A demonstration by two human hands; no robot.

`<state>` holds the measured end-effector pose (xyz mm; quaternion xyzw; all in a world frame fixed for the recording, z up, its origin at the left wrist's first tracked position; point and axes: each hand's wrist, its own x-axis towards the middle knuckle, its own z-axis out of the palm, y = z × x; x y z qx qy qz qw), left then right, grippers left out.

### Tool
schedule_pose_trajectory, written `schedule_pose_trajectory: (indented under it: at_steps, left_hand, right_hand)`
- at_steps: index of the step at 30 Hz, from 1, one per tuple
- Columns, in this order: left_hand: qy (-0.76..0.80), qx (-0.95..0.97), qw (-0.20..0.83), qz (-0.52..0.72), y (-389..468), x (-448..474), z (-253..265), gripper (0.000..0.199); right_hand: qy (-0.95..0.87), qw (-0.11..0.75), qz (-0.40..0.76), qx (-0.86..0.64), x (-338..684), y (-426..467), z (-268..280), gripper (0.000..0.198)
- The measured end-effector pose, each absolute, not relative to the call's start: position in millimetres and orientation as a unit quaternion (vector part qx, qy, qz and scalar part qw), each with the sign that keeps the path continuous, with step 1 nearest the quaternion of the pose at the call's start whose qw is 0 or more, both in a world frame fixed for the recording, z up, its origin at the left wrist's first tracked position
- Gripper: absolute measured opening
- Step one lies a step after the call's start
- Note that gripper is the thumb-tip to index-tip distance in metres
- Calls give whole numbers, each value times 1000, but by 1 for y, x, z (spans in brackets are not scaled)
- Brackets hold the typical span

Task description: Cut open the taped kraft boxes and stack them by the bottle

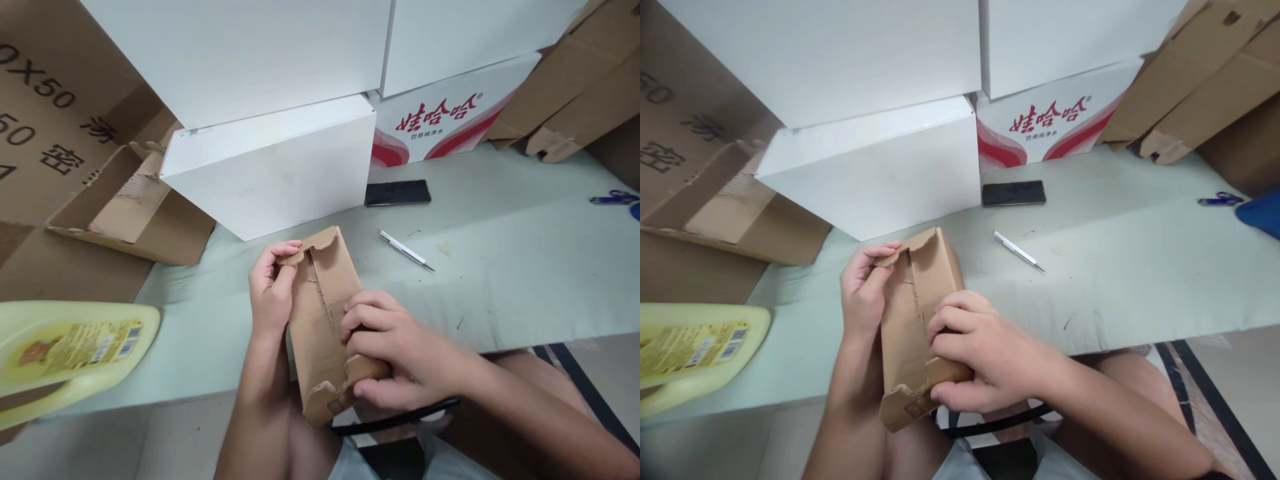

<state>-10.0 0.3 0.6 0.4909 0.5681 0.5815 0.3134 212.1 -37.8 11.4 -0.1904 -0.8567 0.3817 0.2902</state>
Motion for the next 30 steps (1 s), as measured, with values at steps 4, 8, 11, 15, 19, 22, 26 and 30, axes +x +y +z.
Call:
schedule_pose_trajectory:
  at_steps: [4, 8, 11, 15, 19, 22, 26, 30]
  left_hand:
    - [570, 489, 315, 580, 0, -10, 0, 9]
    - [567, 484, 317, 587, 0, -10, 1, 9]
    - [565, 482, 317, 590, 1, -9, 1, 9]
    - [569, 481, 315, 588, 1, -9, 1, 9]
    - [571, 478, 319, 586, 0, -9, 1, 9]
    - [569, 478, 322, 587, 1, -10, 0, 10]
    - [566, 478, 322, 589, 1, -9, -1, 10]
    - [566, 479, 319, 591, 0, -10, -2, 10]
  right_hand:
    - [-856, 301, 377, -186, 212, -38, 10, 18]
    - [-856, 301, 377, -185, 211, -38, 9, 17]
    - [-855, 301, 379, -184, 211, -37, 9, 17]
    - [-856, 296, 378, -190, 212, -37, 10, 17]
    - [-857, 290, 382, -192, 212, -37, 11, 17]
    - [-856, 295, 379, -191, 212, -38, 11, 17]
    - [-861, 285, 376, -193, 211, -38, 10, 18]
    - [-861, 285, 375, -193, 211, -38, 9, 18]
